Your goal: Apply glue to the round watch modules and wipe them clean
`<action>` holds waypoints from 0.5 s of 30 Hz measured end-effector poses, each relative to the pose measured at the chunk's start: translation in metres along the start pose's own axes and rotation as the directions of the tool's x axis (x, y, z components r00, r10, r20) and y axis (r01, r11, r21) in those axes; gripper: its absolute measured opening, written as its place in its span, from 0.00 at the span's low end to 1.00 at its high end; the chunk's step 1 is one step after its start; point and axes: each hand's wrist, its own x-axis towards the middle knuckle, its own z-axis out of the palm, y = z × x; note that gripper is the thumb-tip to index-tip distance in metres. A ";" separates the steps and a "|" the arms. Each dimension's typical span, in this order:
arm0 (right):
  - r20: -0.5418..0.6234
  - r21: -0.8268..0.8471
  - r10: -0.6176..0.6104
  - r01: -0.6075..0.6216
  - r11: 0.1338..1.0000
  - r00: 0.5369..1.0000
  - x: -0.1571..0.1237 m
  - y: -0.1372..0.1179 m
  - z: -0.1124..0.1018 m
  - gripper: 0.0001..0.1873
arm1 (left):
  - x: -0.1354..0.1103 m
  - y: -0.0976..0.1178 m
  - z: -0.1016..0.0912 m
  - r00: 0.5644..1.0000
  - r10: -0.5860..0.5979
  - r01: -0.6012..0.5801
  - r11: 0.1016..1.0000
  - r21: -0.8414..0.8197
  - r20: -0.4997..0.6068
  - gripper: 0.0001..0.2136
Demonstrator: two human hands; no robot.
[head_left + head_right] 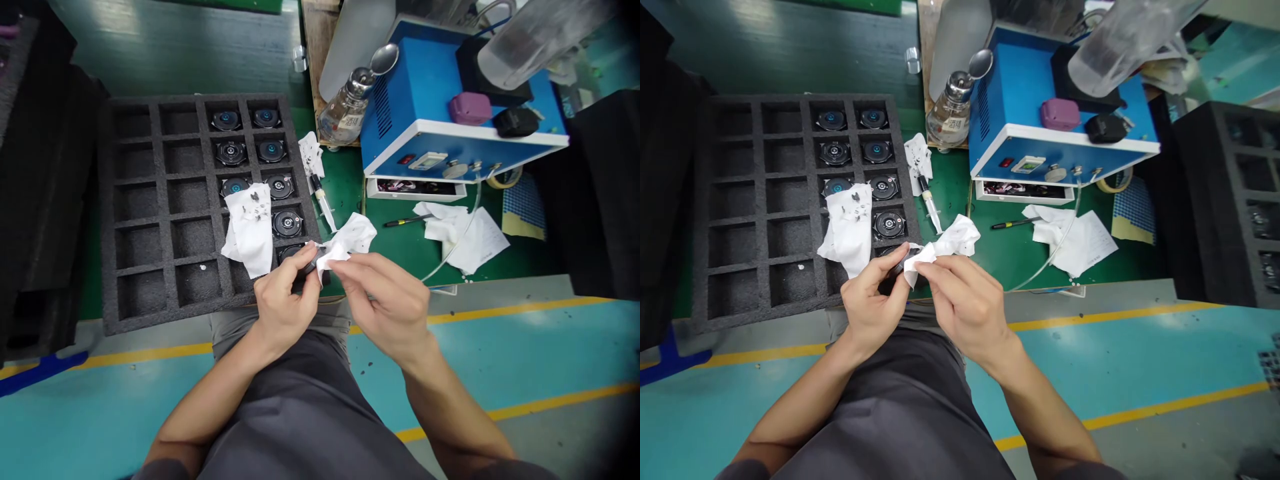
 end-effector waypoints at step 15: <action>-0.076 -0.252 0.017 -0.035 0.967 0.997 -0.002 0.004 -0.002 0.17 | 0.001 0.000 0.002 0.999 0.026 -0.025 0.999 0.037 -0.026 0.13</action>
